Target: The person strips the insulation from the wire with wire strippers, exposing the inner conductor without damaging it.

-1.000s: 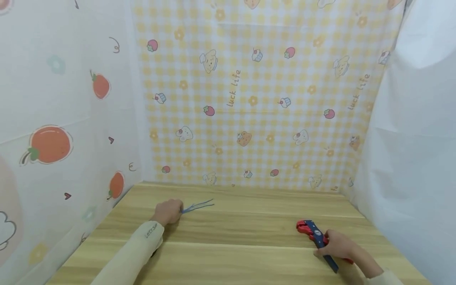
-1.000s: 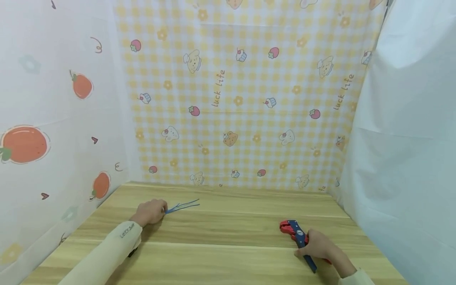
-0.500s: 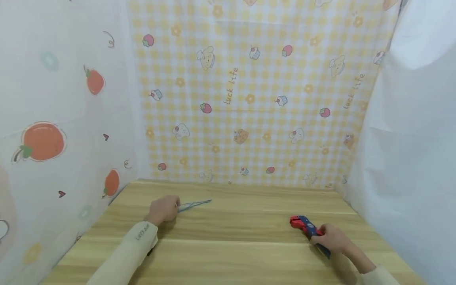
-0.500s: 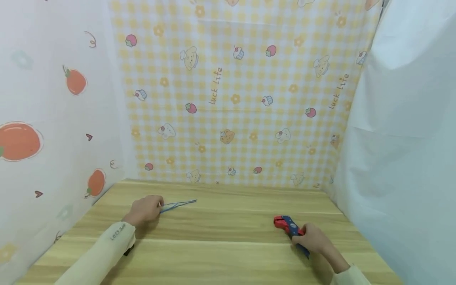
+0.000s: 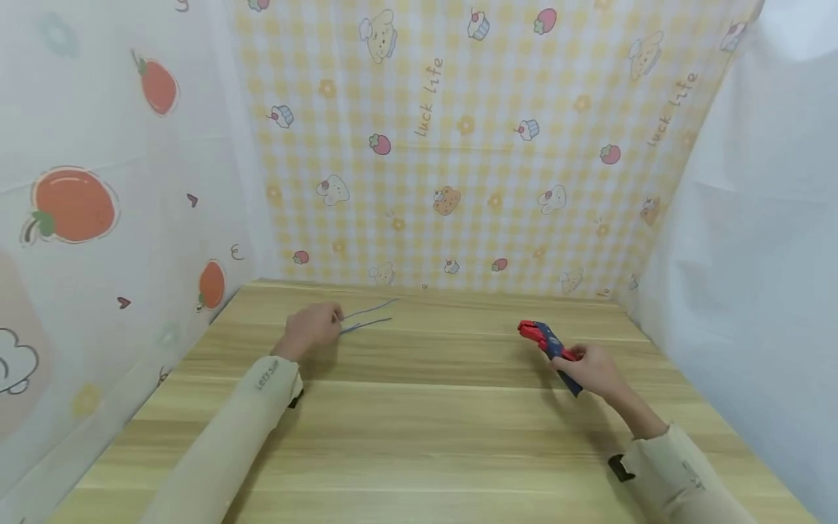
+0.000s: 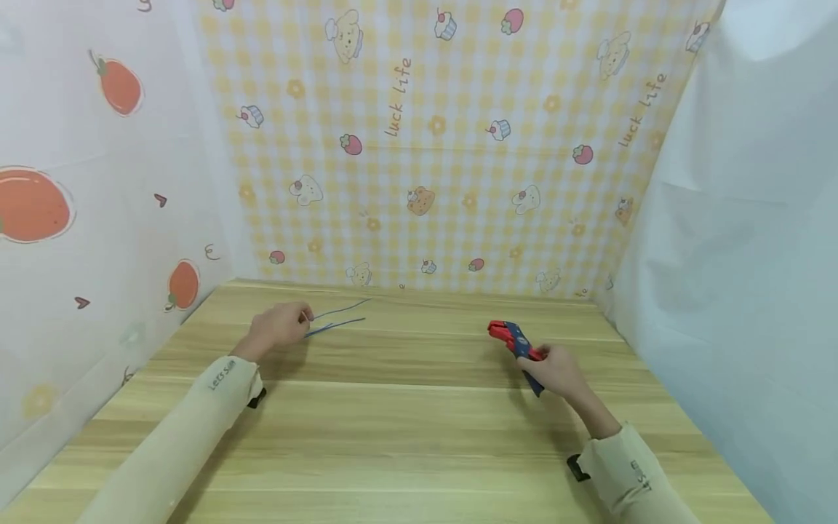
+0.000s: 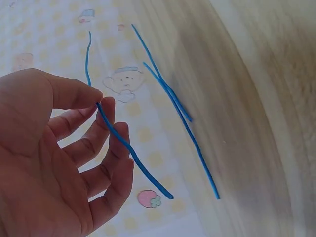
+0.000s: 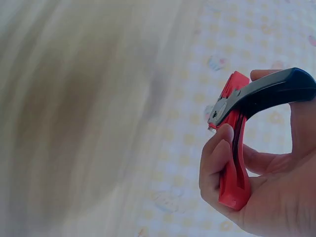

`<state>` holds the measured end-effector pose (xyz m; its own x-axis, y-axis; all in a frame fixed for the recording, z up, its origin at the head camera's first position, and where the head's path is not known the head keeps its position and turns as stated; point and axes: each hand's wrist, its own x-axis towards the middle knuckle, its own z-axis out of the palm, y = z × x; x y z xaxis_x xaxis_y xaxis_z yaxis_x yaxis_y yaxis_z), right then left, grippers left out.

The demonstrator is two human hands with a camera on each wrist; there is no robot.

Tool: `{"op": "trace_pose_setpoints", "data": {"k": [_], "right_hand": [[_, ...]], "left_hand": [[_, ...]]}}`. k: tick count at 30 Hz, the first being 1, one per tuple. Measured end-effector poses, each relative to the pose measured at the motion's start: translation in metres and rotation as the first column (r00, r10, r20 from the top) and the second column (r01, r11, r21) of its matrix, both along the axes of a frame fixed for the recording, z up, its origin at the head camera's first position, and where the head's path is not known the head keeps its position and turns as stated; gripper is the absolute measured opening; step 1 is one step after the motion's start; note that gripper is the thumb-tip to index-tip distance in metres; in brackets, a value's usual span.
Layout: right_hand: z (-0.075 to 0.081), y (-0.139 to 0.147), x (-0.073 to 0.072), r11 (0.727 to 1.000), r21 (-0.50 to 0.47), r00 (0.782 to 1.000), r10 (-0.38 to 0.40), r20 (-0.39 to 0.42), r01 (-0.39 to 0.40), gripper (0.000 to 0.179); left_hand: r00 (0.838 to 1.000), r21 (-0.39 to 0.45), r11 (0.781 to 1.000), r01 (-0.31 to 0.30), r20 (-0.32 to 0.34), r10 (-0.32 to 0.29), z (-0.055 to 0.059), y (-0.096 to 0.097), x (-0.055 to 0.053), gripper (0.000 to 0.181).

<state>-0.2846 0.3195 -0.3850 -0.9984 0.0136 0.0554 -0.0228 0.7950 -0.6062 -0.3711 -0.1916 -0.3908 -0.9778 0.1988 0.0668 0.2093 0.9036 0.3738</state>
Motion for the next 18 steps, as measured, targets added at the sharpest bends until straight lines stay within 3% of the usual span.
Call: {"op": "trace_pose_setpoints", "data": {"k": [5,10,18], "right_hand": [[0.008,-0.019,0.005,1.0,-0.014,1.0,-0.009,-0.021,0.009,0.06],[0.009,-0.035,0.011,0.999,-0.042,0.999,-0.011,-0.039,0.009,0.059],[0.018,-0.053,0.019,0.997,-0.082,0.998,-0.015,-0.056,0.01,0.061]], "left_hand": [[1.0,0.015,1.0,0.017,-0.015,-0.017,0.004,0.002,0.006,0.031],[0.999,0.028,0.999,0.041,-0.031,-0.04,0.013,0.007,0.019,0.031],[0.99,0.112,0.986,0.124,-0.078,-0.116,0.026,0.018,0.038,0.023]]}}
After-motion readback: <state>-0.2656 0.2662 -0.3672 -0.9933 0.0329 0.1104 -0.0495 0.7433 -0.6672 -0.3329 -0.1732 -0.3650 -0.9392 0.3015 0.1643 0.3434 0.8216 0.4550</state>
